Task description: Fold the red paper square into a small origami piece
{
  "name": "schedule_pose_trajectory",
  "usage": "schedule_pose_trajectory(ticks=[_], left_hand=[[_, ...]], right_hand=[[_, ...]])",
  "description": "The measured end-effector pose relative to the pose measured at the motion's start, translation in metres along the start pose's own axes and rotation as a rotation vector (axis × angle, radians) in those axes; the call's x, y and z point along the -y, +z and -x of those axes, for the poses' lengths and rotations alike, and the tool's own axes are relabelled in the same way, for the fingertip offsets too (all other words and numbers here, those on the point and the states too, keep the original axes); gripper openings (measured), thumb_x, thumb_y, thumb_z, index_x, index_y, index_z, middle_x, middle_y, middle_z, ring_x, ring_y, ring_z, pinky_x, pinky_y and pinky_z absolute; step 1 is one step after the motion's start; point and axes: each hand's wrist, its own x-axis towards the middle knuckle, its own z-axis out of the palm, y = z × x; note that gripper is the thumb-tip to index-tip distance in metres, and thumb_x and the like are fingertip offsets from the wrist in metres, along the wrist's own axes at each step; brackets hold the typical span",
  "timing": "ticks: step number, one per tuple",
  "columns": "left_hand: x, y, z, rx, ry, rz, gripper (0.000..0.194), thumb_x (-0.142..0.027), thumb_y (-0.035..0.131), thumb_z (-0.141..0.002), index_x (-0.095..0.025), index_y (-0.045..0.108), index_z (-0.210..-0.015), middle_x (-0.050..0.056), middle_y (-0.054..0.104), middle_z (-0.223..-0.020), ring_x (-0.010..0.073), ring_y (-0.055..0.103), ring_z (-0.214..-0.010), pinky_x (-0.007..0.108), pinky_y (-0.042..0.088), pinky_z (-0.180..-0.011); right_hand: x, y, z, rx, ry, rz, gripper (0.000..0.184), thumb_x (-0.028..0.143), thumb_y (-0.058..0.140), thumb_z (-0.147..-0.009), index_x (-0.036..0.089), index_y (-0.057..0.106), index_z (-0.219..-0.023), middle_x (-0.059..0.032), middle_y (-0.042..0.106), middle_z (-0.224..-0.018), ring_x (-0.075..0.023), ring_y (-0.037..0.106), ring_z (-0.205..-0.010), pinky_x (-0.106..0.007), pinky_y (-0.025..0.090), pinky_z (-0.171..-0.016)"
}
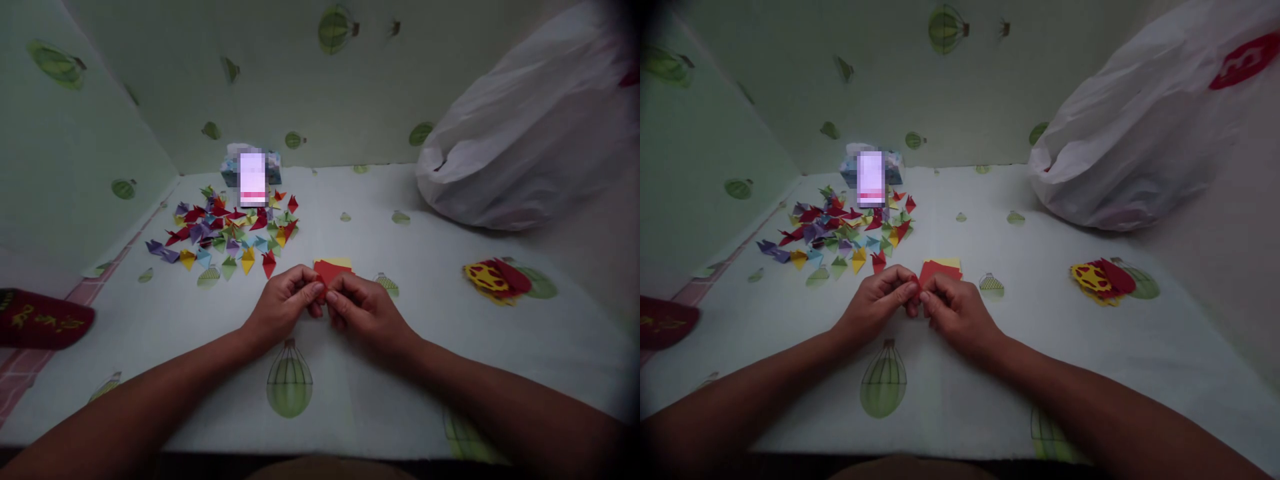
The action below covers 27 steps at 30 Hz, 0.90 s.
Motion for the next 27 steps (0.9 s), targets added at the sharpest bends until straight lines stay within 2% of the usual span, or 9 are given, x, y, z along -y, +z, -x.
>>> schedule_pose_trajectory(ticks=[3,7,14,21,24,27], left_hand=[[0.000,0.000,-0.003,0.003,-0.047,0.096,0.017,-0.029,0.068,-0.085,-0.015,0.059,-0.083,-0.001,0.066,-0.067,0.0099,0.062,-0.058,0.023,0.050,-0.060],[-0.002,-0.003,-0.004,-0.032,-0.075,0.107,0.021,-0.029,0.072,-0.084,-0.015,0.058,-0.076,-0.003,0.064,-0.061,0.0072,0.058,-0.052,0.020,0.046,-0.056],[0.003,-0.007,-0.004,0.018,-0.025,0.168,0.019,-0.031,0.069,-0.089,-0.015,0.062,-0.083,-0.002,0.065,-0.068,0.0086,0.061,-0.061,0.021,0.049,-0.062],[0.012,-0.010,-0.006,0.132,-0.013,0.262,0.016,-0.031,0.066,-0.093,-0.016,0.063,-0.089,-0.001,0.064,-0.069,0.0106,0.061,-0.063,0.024,0.049,-0.065],[0.010,-0.010,-0.006,0.141,-0.021,0.263,0.017,-0.032,0.068,-0.091,-0.016,0.063,-0.089,0.000,0.066,-0.070,0.0101,0.059,-0.063,0.023,0.048,-0.064],[0.006,-0.010,-0.006,0.131,-0.027,0.191,0.016,-0.031,0.068,-0.090,-0.016,0.063,-0.087,-0.001,0.064,-0.071,0.0101,0.059,-0.066,0.023,0.047,-0.067]], right_hand=[[0.000,-0.002,0.000,-0.036,-0.040,0.045,0.023,0.028,0.055,-0.093,0.019,0.054,-0.072,0.0016,0.057,-0.058,-0.0112,0.051,-0.051,-0.025,0.039,-0.051],[0.002,-0.003,0.000,-0.084,-0.096,0.072,0.020,0.026,0.057,-0.094,0.018,0.057,-0.075,0.0022,0.057,-0.058,-0.0104,0.050,-0.051,-0.024,0.039,-0.052],[0.001,-0.003,-0.005,0.045,0.039,-0.437,0.026,0.035,0.056,-0.099,0.017,0.059,-0.081,0.0006,0.063,-0.071,-0.0089,0.059,-0.056,-0.023,0.047,-0.058],[-0.003,-0.001,-0.007,0.146,0.122,-0.674,0.026,0.036,0.066,-0.093,0.017,0.058,-0.078,0.0003,0.064,-0.072,-0.0085,0.057,-0.053,-0.024,0.049,-0.056],[-0.002,-0.002,-0.007,0.169,0.119,-0.640,0.028,0.038,0.063,-0.095,0.017,0.056,-0.077,0.0001,0.064,-0.072,-0.0090,0.056,-0.055,-0.025,0.049,-0.058],[0.001,-0.004,-0.007,0.128,0.056,-0.438,0.027,0.035,0.058,-0.097,0.017,0.057,-0.077,0.0000,0.063,-0.070,-0.0098,0.056,-0.058,-0.025,0.046,-0.060]])
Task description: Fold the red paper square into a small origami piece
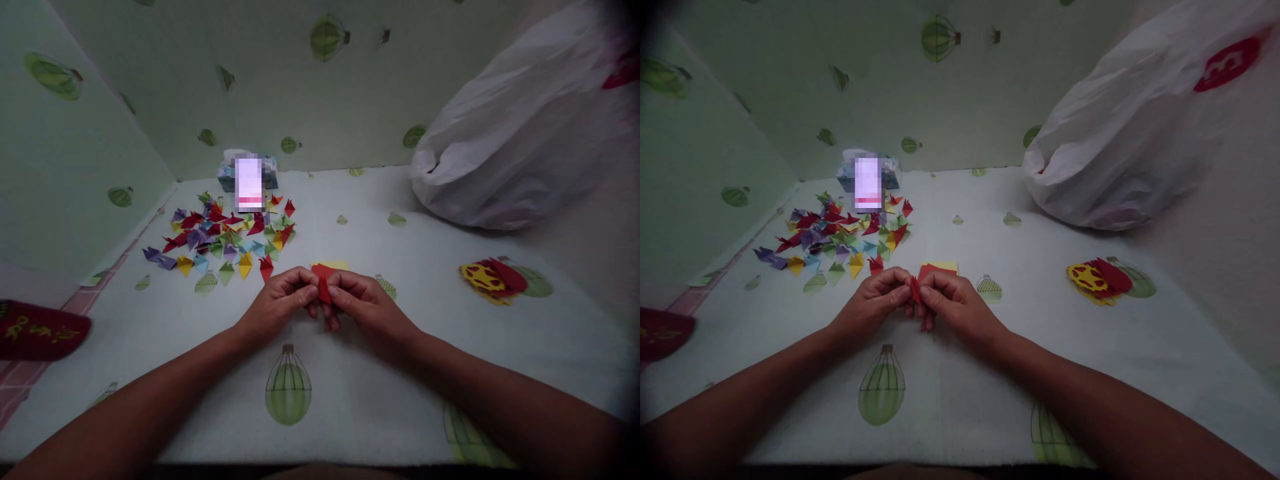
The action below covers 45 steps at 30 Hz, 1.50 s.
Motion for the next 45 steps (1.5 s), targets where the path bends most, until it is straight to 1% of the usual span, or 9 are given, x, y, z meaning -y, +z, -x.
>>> schedule_pose_trajectory(ticks=[4,7,9,15,21,26,32,37,45], left_hand=[[-0.0039,0.0021,0.0002,-0.069,-0.002,-0.098,0.016,-0.030,0.071,-0.086,-0.015,0.064,-0.084,-0.001,0.063,-0.073,0.0106,0.059,-0.068,0.024,0.047,-0.068],[-0.0041,0.0037,-0.0001,-0.103,-0.033,-0.059,0.017,-0.031,0.072,-0.084,-0.016,0.064,-0.085,-0.002,0.063,-0.067,0.0102,0.057,-0.061,0.024,0.047,-0.064],[-0.0034,0.0044,0.0000,-0.101,-0.062,-0.026,0.018,-0.032,0.072,-0.084,-0.016,0.063,-0.085,-0.002,0.063,-0.065,0.0098,0.056,-0.058,0.023,0.046,-0.061],[-0.0013,0.0039,0.0004,-0.074,-0.084,-0.011,0.018,-0.032,0.072,-0.085,-0.016,0.064,-0.088,-0.002,0.065,-0.067,0.0105,0.060,-0.060,0.024,0.048,-0.063],[-0.0035,0.0062,0.0006,-0.049,-0.081,-0.040,0.017,-0.033,0.070,-0.086,-0.016,0.068,-0.088,-0.001,0.065,-0.067,0.0115,0.061,-0.062,0.025,0.049,-0.065],[-0.0047,0.0081,0.0018,-0.051,-0.091,-0.027,0.018,-0.033,0.072,-0.085,-0.016,0.068,-0.081,-0.001,0.066,-0.065,0.0113,0.061,-0.061,0.025,0.049,-0.066],[-0.0028,0.0067,0.0013,-0.070,-0.114,-0.044,0.020,-0.035,0.071,-0.085,-0.016,0.068,-0.078,-0.001,0.066,-0.063,0.0113,0.059,-0.060,0.025,0.048,-0.066],[-0.0010,0.0073,0.0013,-0.070,-0.117,-0.015,0.020,-0.034,0.072,-0.085,-0.016,0.068,-0.079,-0.001,0.066,-0.062,0.0110,0.060,-0.059,0.024,0.048,-0.064],[-0.0010,0.0095,0.0032,-0.084,-0.134,-0.010,0.022,-0.036,0.073,-0.085,-0.016,0.067,-0.078,-0.001,0.066,-0.062,0.0109,0.059,-0.059,0.024,0.047,-0.065]], right_hand=[[0.0038,-0.0007,0.0023,-0.099,-0.069,0.338,0.023,0.028,0.057,-0.094,0.018,0.056,-0.074,0.0020,0.057,-0.062,-0.0105,0.050,-0.055,-0.024,0.040,-0.054],[0.0035,-0.0005,0.0034,-0.143,-0.136,0.541,0.021,0.023,0.055,-0.092,0.018,0.056,-0.071,0.0022,0.055,-0.061,-0.0102,0.047,-0.054,-0.024,0.036,-0.052],[0.0027,-0.0001,0.0034,-0.153,-0.175,0.601,0.019,0.021,0.055,-0.091,0.018,0.056,-0.072,0.0017,0.056,-0.063,-0.0104,0.047,-0.056,-0.024,0.036,-0.053],[0.0004,0.0013,0.0026,-0.177,-0.207,0.447,0.002,0.020,0.058,-0.091,0.019,0.056,-0.090,-0.0004,0.064,-0.076,-0.0123,0.058,-0.067,-0.025,0.044,-0.060],[-0.0040,-0.0005,0.0035,-0.224,-0.242,0.472,0.012,0.019,0.059,-0.091,0.021,0.056,-0.102,-0.0020,0.065,-0.083,-0.0141,0.063,-0.074,-0.027,0.050,-0.063],[-0.0048,-0.0008,0.0040,-0.216,-0.359,0.570,0.010,0.014,0.057,-0.092,0.021,0.058,-0.099,-0.0014,0.063,-0.084,-0.0126,0.060,-0.071,-0.027,0.049,-0.063],[-0.0034,-0.0007,0.0034,-0.201,-0.417,0.644,0.013,0.009,0.056,-0.092,0.020,0.060,-0.097,-0.0022,0.063,-0.084,-0.0138,0.059,-0.074,-0.028,0.049,-0.065],[-0.0030,-0.0011,0.0034,-0.217,-0.483,0.740,0.012,0.008,0.056,-0.092,0.019,0.061,-0.095,-0.0027,0.063,-0.084,-0.0141,0.059,-0.075,-0.028,0.048,-0.067],[0.0005,0.0000,0.0031,-0.235,-0.469,0.786,0.014,0.008,0.054,-0.091,0.020,0.058,-0.086,-0.0005,0.061,-0.076,-0.0134,0.056,-0.068,-0.027,0.046,-0.063]])
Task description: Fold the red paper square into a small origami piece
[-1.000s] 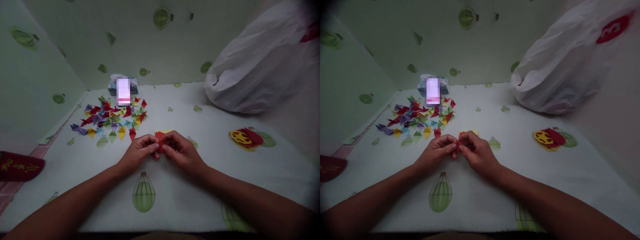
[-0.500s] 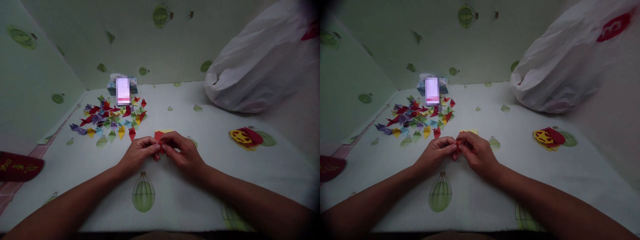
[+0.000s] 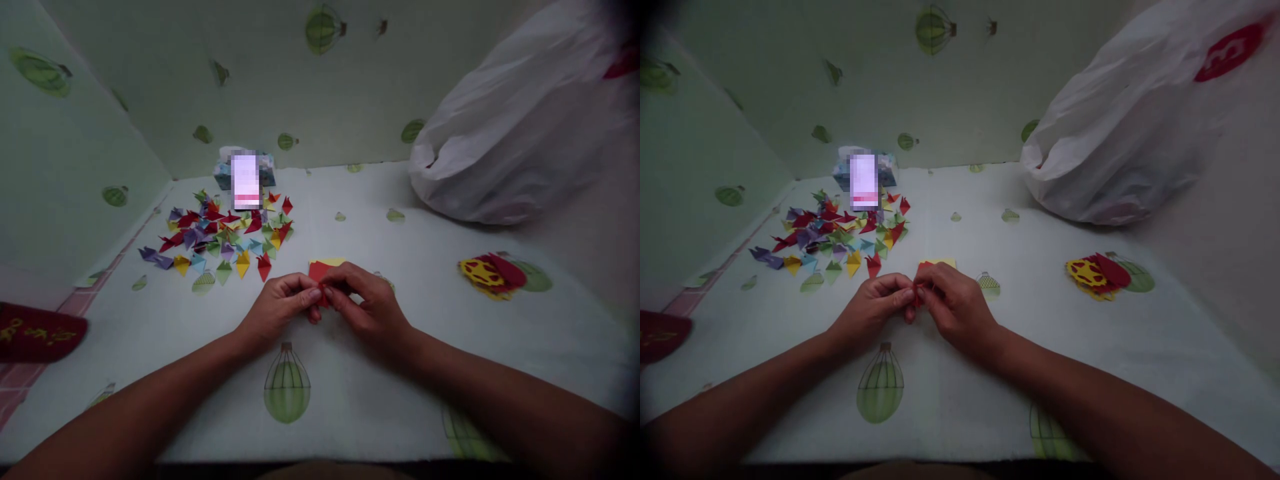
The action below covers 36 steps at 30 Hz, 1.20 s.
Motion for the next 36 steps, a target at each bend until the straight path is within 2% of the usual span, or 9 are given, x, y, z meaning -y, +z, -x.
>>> schedule_pose_trajectory(ticks=[8,14,21,36], left_hand=[[-0.002,0.002,0.001,0.001,-0.010,-0.018,0.021,-0.035,0.072,-0.085,-0.016,0.067,-0.078,-0.001,0.066,-0.062,0.0108,0.059,-0.059,0.024,0.046,-0.065],[0.001,0.005,0.003,-0.010,-0.021,0.026,0.021,-0.035,0.073,-0.086,-0.015,0.067,-0.080,-0.001,0.066,-0.062,0.0098,0.060,-0.058,0.023,0.047,-0.063],[0.003,0.013,0.008,-0.089,-0.022,0.104,0.022,-0.035,0.074,-0.084,-0.015,0.067,-0.078,-0.001,0.068,-0.062,0.0096,0.061,-0.059,0.021,0.048,-0.064],[0.004,0.017,0.010,-0.172,0.054,0.115,0.017,-0.029,0.073,-0.084,-0.015,0.068,-0.077,-0.001,0.068,-0.068,0.0094,0.064,-0.065,0.020,0.052,-0.068]], right_hand=[[0.002,-0.003,-0.002,0.008,-0.028,0.069,0.017,0.007,0.054,-0.090,0.020,0.055,-0.081,0.0004,0.060,-0.073,-0.0125,0.054,-0.064,-0.026,0.043,-0.061],[-0.001,-0.001,0.000,-0.013,-0.147,0.211,0.017,0.008,0.050,-0.093,0.020,0.052,-0.081,-0.0012,0.058,-0.073,-0.0131,0.051,-0.063,-0.026,0.041,-0.058],[0.000,0.004,0.002,-0.079,-0.243,0.366,0.020,0.007,0.046,-0.095,0.020,0.052,-0.081,-0.0060,0.060,-0.074,-0.0178,0.057,-0.071,-0.030,0.047,-0.061],[-0.003,0.005,0.003,-0.114,-0.332,0.322,0.019,0.001,0.050,-0.092,0.017,0.055,-0.082,-0.0064,0.061,-0.075,-0.0181,0.056,-0.071,-0.030,0.048,-0.061]])
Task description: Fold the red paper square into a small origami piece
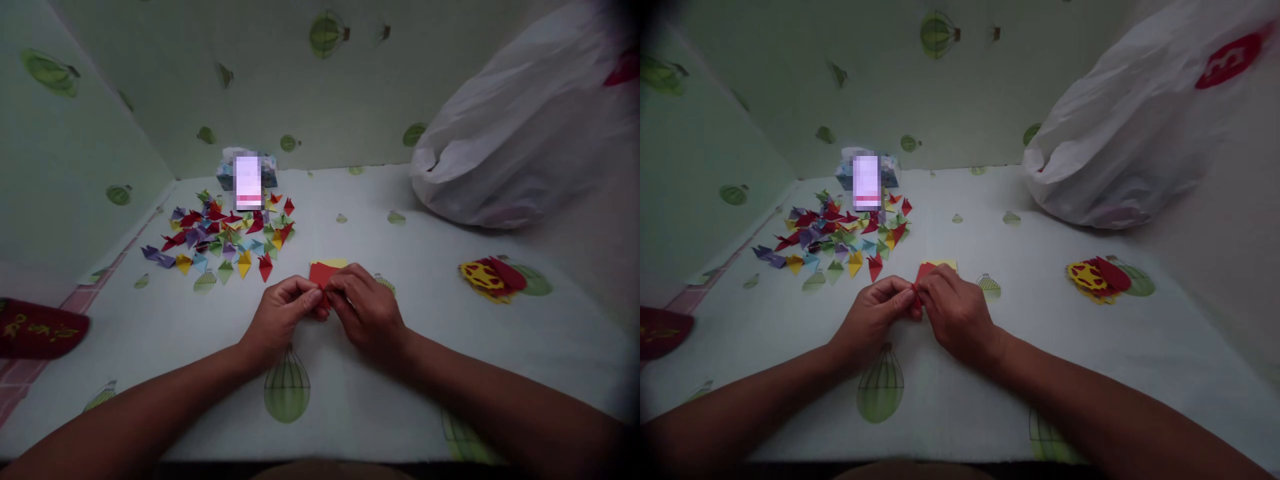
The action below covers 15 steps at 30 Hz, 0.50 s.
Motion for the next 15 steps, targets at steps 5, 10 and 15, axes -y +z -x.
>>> schedule_pose_trajectory(ticks=[5,10,15], left_hand=[[-0.0007,0.0001,0.0001,-0.021,0.073,-0.040,0.014,-0.026,0.073,-0.083,-0.015,0.069,-0.077,0.000,0.069,-0.068,0.0096,0.064,-0.067,0.021,0.052,-0.070],[-0.0026,0.0012,0.0015,-0.028,0.100,-0.042,0.012,-0.025,0.073,-0.081,-0.015,0.069,-0.076,0.000,0.069,-0.067,0.0099,0.064,-0.066,0.021,0.052,-0.069],[-0.0021,0.0021,0.0016,-0.044,0.108,-0.046,0.010,-0.023,0.073,-0.081,-0.015,0.070,-0.076,-0.001,0.069,-0.068,0.0094,0.064,-0.066,0.021,0.052,-0.068]], right_hand=[[0.0023,0.0000,-0.0002,-0.008,-0.008,-0.004,0.018,0.001,0.052,-0.091,0.016,0.055,-0.083,-0.0058,0.060,-0.073,-0.0175,0.056,-0.069,-0.029,0.048,-0.059],[0.0042,0.0003,-0.0007,-0.019,-0.016,0.011,0.018,0.001,0.052,-0.091,0.017,0.055,-0.082,-0.0051,0.060,-0.071,-0.0177,0.056,-0.067,-0.029,0.048,-0.058],[0.0049,0.0010,-0.0004,-0.033,-0.018,0.022,0.018,0.001,0.052,-0.092,0.016,0.056,-0.083,-0.0055,0.060,-0.071,-0.0177,0.057,-0.067,-0.029,0.047,-0.058]])
